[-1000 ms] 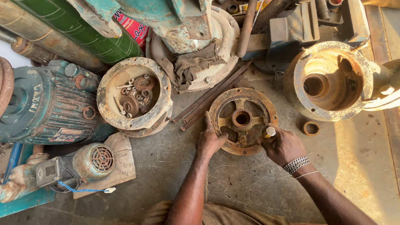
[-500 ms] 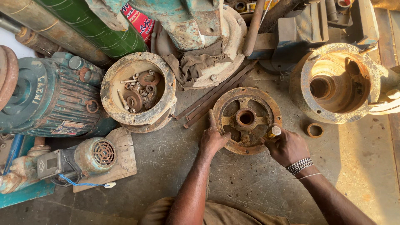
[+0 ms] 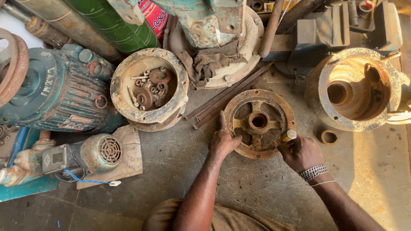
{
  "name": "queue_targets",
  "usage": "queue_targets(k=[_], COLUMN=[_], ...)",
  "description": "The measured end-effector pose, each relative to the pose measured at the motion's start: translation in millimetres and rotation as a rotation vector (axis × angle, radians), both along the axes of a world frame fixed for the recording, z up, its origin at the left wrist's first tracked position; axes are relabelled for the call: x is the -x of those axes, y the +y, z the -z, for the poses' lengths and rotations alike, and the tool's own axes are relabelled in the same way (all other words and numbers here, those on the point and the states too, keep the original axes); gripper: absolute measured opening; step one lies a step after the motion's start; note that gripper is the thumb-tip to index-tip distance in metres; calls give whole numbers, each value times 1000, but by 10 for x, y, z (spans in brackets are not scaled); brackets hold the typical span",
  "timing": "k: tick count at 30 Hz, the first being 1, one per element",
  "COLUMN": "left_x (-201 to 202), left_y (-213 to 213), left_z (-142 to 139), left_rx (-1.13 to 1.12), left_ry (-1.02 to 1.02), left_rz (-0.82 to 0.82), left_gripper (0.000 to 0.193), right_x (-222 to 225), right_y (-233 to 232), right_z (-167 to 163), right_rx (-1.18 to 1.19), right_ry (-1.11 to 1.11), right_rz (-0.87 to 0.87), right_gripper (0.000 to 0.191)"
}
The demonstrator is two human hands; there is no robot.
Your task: The person sits on the floor of a pump repair workshop and scrapes rust and dirt from a cast-iron impeller flange using a wire brush, holding the part steady with one hand while brushing its spokes and hub. They lift and reposition the part to brush different sides and set it back on the floor.
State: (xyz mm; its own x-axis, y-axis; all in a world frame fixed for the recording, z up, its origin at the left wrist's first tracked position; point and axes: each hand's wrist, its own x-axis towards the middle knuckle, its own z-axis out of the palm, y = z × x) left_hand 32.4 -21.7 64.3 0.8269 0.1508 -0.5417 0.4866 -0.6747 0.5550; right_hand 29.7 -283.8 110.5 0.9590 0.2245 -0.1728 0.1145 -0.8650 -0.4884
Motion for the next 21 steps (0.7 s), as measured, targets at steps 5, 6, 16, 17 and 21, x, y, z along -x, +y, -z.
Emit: queue_targets(k=[5,6,16,17,21], left_x=[9,9,11,11,6], left_y=[3,2,11,11,5], left_z=[-8,-10,37,40,35], left_rx=[6,10,34,33,40], left_ry=[-1,-4,-19,-15,-13], left_rz=[-8,-9,-5,-3,-6], left_gripper=[123,123,122,122,122], right_x=[-8,-9,-2,-1,3], right_y=[3,5,14,16,28], right_z=[11,12,-12,-17,-37], right_rx=[126,100,49,47,35], right_ry=[64,51,35,47,15], right_rz=[-1,4,17,22,12], right_gripper=[41,41,41,41,40])
